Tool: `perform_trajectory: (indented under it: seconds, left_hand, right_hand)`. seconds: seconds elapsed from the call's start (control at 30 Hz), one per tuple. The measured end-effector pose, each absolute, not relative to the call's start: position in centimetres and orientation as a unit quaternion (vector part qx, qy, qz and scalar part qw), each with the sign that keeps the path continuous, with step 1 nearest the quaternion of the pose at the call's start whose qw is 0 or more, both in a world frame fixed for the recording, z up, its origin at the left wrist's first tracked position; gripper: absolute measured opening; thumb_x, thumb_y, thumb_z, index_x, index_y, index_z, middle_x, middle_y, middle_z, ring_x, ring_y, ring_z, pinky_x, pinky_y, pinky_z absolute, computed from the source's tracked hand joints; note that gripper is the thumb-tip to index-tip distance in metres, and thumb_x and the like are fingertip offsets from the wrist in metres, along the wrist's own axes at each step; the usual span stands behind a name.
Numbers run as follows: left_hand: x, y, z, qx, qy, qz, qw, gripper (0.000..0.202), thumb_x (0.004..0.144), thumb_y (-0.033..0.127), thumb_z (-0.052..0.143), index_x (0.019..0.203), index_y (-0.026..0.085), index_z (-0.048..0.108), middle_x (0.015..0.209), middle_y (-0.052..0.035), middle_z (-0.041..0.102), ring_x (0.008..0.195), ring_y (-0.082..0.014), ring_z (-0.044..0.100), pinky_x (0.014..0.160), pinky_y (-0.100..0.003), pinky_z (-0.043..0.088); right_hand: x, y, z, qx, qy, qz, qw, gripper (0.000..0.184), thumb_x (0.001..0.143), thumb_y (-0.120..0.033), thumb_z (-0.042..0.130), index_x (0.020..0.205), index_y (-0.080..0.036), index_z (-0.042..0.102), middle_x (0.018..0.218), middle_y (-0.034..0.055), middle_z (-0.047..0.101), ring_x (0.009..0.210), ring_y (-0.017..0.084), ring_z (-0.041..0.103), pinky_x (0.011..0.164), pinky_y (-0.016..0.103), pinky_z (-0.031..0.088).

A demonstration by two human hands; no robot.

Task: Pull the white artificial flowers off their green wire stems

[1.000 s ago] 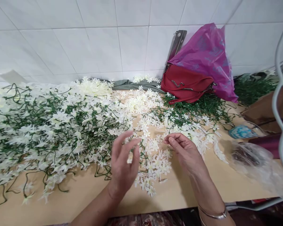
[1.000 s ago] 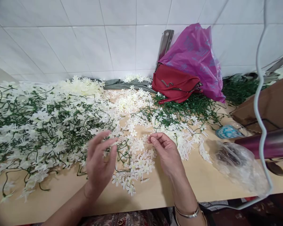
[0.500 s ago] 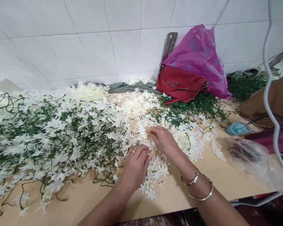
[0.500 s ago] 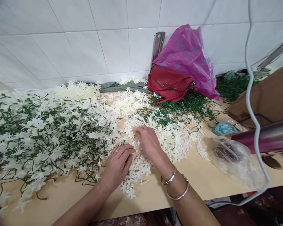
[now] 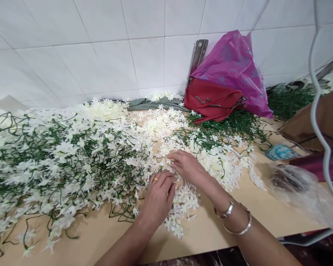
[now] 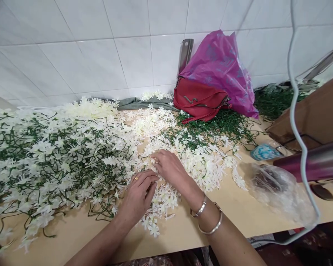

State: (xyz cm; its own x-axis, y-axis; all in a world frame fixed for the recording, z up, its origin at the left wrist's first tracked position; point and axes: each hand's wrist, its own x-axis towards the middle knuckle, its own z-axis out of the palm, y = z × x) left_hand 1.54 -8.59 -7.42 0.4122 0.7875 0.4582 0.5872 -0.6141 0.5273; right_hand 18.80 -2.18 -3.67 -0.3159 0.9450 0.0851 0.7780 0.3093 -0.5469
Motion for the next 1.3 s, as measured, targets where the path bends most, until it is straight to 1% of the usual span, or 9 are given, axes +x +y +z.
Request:
perform_trajectory:
  seconds: [0.2,0.37,0.47,0.6,0.77,1.1,1.17,1.23,1.3]
  left_hand:
    - [1.5,-8.6,-7.7,0.826,0.417,0.348,0.149,0.021,0.1,0.01,0.051,0.111,0.02,0.066,0.114,-0.0099,0.072,0.114,-0.0254,0.066,0.103,-0.048,0.051]
    - [1.6,-8.6,-7.7,0.828,0.414,0.349,0.142,0.021,0.1,0.01,0.051,0.111,0.02,0.066,0.112,-0.009,0.073,0.114,-0.0255,0.066,0.102,-0.048,0.052]
    - [1.6,-8.6,-7.6,0.828,0.411,0.355,0.14,0.021,0.1,0.01,0.051,0.111,0.02,0.066,0.112,-0.0089,0.073,0.113,-0.0256,0.067,0.102,-0.048,0.052]
    - [1.4,-8.5,-7.5,0.828,0.407,0.358,0.145,0.02,0.1,0.01,0.052,0.111,0.02,0.066,0.111,-0.0086,0.073,0.112,-0.0245,0.067,0.102,-0.047,0.053]
    - [1.1,-8.4,-7.5,0.832,0.399,0.349,0.164,0.018,0.102,0.014,0.052,0.112,0.02,0.066,0.112,-0.0079,0.073,0.115,-0.024,0.066,0.105,-0.046,0.05]
    - [0.9,-8.4,-7.6,0.816,0.395,0.38,0.182,0.015,0.103,0.018,0.054,0.113,0.02,0.065,0.113,-0.0081,0.074,0.111,-0.0226,0.067,0.1,-0.043,0.051]
    - [0.7,-8.5,-7.3,0.8,0.4,0.408,0.185,0.017,0.103,0.016,0.053,0.115,0.02,0.065,0.116,-0.0087,0.073,0.113,-0.0214,0.067,0.1,-0.041,0.053]
    - [0.4,-8.7,-6.6,0.788,0.407,0.425,0.181,0.018,0.103,0.015,0.052,0.116,0.02,0.064,0.117,-0.0085,0.073,0.115,-0.0205,0.067,0.101,-0.039,0.055]
    - [0.2,-9.3,-5.7,0.806,0.404,0.395,0.176,0.02,0.104,0.019,0.053,0.12,0.021,0.064,0.123,-0.0081,0.072,0.12,-0.0211,0.067,0.104,-0.042,0.055]
  right_hand:
    - [17.4,0.7,-3.8,-0.62,-0.732,0.18,0.218,0.017,0.083,-0.003,0.064,0.09,-0.018,0.065,0.091,0.0101,0.069,0.081,0.024,0.064,0.074,0.034,0.043]
    - [16.6,5.5,-4.9,-0.651,-0.66,0.195,0.32,0.009,0.086,-0.014,0.064,0.092,-0.019,0.062,0.086,0.0056,0.071,0.073,0.02,0.064,0.068,0.031,0.048]
    - [15.5,8.2,-5.3,-0.646,-0.626,0.194,0.392,0.017,0.087,-0.012,0.055,0.101,-0.018,0.062,0.096,0.0069,0.073,0.081,0.019,0.067,0.074,0.031,0.052]
    - [15.5,8.7,-5.3,-0.621,-0.619,0.197,0.439,0.021,0.083,-0.012,0.051,0.098,-0.018,0.066,0.095,0.0077,0.073,0.083,0.021,0.067,0.077,0.034,0.052]
    - [19.6,4.8,-3.9,-0.578,-0.659,0.225,0.426,0.013,0.08,-0.016,0.059,0.085,-0.021,0.07,0.085,0.0036,0.075,0.076,0.02,0.067,0.075,0.033,0.051]
    - [27.6,-7.6,-2.6,-0.632,-0.672,0.224,0.314,0.016,0.095,-0.033,0.058,0.091,-0.024,0.07,0.089,0.0034,0.074,0.08,0.022,0.068,0.074,0.035,0.051]
    - [28.1,-9.4,-3.6,-0.662,-0.671,0.178,0.283,0.017,0.094,-0.035,0.058,0.089,-0.025,0.07,0.089,0.0049,0.073,0.079,0.023,0.067,0.072,0.037,0.051]
    - [28.6,-10.7,-5.1,-0.683,-0.659,0.077,0.305,0.022,0.095,-0.041,0.059,0.093,-0.023,0.072,0.095,0.0091,0.072,0.091,0.028,0.067,0.083,0.044,0.053]
    - [29.1,-11.3,-6.9,-0.708,-0.624,-0.023,0.331,0.034,0.096,-0.049,0.057,0.108,-0.02,0.073,0.112,0.0163,0.069,0.112,0.036,0.063,0.099,0.055,0.049]
